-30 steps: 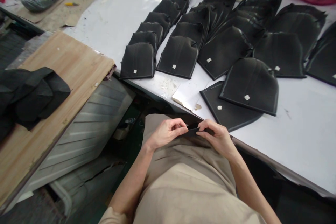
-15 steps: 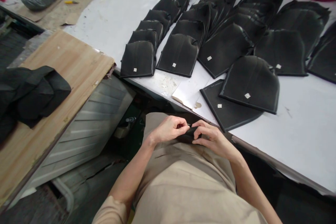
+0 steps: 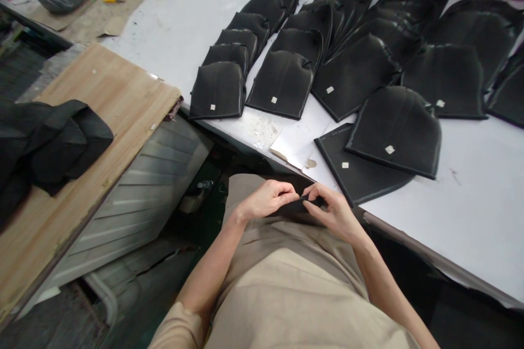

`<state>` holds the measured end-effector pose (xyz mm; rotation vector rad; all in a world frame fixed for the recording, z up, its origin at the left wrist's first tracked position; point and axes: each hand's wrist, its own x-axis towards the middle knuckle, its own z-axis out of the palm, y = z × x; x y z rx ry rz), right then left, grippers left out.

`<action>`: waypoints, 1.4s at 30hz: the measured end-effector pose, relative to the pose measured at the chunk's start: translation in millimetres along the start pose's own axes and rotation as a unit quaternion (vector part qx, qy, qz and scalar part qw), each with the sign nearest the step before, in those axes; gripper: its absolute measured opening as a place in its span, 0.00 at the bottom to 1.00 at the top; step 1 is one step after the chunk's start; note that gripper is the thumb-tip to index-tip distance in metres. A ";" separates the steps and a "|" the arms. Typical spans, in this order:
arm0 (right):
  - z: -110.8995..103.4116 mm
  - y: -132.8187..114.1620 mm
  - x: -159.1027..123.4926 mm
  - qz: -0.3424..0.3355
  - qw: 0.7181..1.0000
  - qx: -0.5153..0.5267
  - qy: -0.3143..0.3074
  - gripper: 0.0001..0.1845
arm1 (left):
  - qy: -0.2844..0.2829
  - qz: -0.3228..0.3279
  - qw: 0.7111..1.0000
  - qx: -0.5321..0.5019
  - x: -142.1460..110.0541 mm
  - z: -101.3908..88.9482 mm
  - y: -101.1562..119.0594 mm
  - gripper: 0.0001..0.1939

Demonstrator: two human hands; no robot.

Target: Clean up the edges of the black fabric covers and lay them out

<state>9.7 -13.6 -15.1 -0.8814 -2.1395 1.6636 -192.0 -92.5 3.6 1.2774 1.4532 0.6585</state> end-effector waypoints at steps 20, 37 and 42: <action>0.8 11.0 -0.1 0.019 0.999 0.024 0.016 0.08 | 0.004 -0.031 0.997 -0.072 -8.1 -7.5 -9.7 0.22; -4.0 26.6 -1.9 0.042 0.990 0.124 0.052 0.09 | 0.078 -0.073 0.983 -0.146 -13.6 2.1 -8.2 0.12; -4.0 28.1 -0.9 0.037 0.989 0.133 0.056 0.09 | 0.099 -0.074 0.980 -0.156 -13.9 4.2 -4.5 0.13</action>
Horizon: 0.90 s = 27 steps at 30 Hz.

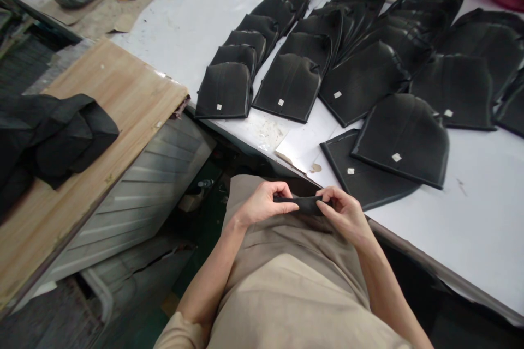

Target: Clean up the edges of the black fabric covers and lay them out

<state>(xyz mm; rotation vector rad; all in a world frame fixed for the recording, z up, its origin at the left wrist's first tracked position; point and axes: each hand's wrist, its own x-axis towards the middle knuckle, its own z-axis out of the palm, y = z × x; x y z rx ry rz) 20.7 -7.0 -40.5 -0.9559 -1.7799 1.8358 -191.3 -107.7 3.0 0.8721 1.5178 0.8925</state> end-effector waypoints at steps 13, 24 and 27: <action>1.7 0.7 1.2 0.015 1.000 0.009 0.005 0.10 | 0.007 0.003 1.000 -0.013 -1.1 1.7 1.9 0.12; 4.9 0.9 1.1 0.011 1.000 0.016 0.022 0.12 | 0.019 0.000 1.000 0.013 -5.0 -6.6 1.8 0.12; 7.1 -5.1 1.3 0.022 0.998 0.045 0.027 0.13 | 0.016 -0.004 1.000 0.022 -6.3 -11.7 -0.7 0.13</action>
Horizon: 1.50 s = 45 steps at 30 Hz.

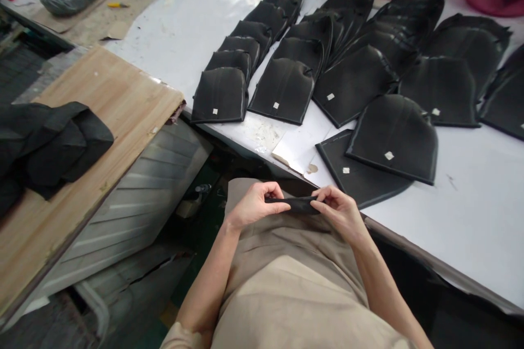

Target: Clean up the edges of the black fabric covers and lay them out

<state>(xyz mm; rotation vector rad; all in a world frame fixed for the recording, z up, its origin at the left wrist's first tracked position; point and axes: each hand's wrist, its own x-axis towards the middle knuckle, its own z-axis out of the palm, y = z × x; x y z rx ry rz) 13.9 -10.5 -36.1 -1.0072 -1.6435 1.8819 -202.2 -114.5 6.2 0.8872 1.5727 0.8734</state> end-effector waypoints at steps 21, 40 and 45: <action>20.7 -20.8 -5.9 -0.021 0.997 -0.078 -0.007 0.11 | -0.009 0.121 0.960 0.251 -5.4 6.7 20.0 0.13; 10.7 -26.2 -4.6 -0.035 0.994 -0.028 -0.096 0.10 | -0.024 0.071 0.996 0.042 -4.6 13.6 11.1 0.16; 11.6 -29.8 -4.7 -0.041 0.992 -0.045 -0.106 0.09 | -0.024 0.084 0.995 0.044 -4.2 13.7 8.4 0.16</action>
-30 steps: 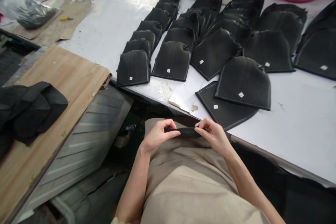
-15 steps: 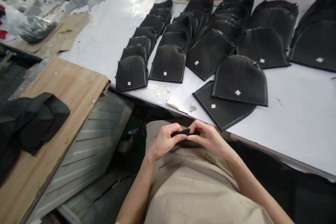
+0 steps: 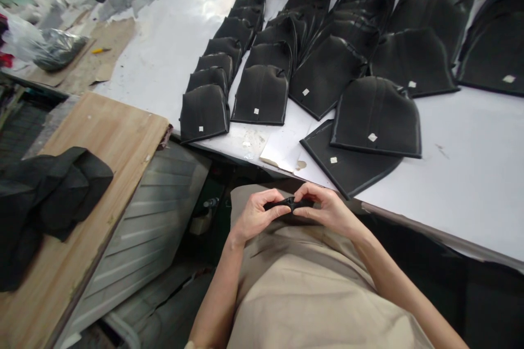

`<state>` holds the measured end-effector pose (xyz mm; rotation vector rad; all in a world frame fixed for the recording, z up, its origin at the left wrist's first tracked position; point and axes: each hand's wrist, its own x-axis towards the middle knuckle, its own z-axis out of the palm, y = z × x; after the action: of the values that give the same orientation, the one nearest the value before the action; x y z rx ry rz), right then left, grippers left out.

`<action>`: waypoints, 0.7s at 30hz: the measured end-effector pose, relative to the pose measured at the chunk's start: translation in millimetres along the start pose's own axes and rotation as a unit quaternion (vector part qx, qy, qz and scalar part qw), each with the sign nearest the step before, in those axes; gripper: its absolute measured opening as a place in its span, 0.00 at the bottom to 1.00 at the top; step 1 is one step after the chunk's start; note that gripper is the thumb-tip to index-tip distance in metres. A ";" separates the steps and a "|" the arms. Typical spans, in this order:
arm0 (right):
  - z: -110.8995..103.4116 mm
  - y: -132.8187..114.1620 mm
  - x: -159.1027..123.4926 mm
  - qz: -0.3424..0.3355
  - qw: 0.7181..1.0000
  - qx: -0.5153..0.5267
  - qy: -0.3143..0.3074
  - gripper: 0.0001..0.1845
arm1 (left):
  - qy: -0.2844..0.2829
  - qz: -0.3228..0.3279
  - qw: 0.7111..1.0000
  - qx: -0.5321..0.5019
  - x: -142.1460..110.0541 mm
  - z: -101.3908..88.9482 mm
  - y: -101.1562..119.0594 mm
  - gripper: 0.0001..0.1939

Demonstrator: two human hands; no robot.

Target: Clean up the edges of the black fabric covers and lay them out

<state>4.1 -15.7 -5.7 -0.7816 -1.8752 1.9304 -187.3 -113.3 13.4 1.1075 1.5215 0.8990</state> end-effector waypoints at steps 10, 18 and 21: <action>-0.9 10.1 1.9 -0.046 0.991 -0.113 0.048 0.11 | 0.016 0.004 1.000 0.000 -0.6 0.0 -1.7 0.16; 1.7 9.2 2.1 -0.054 0.993 -0.104 0.034 0.08 | -0.004 -0.014 0.999 -0.041 -1.6 1.8 -3.9 0.13; 1.2 13.3 4.5 -0.023 0.994 -0.106 0.016 0.09 | -0.018 -0.029 0.998 -0.054 -2.6 2.6 -6.3 0.12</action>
<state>1.6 -14.9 -19.5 -0.8167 -2.0836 1.7005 -185.9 -117.7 7.7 0.9921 1.4513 0.9048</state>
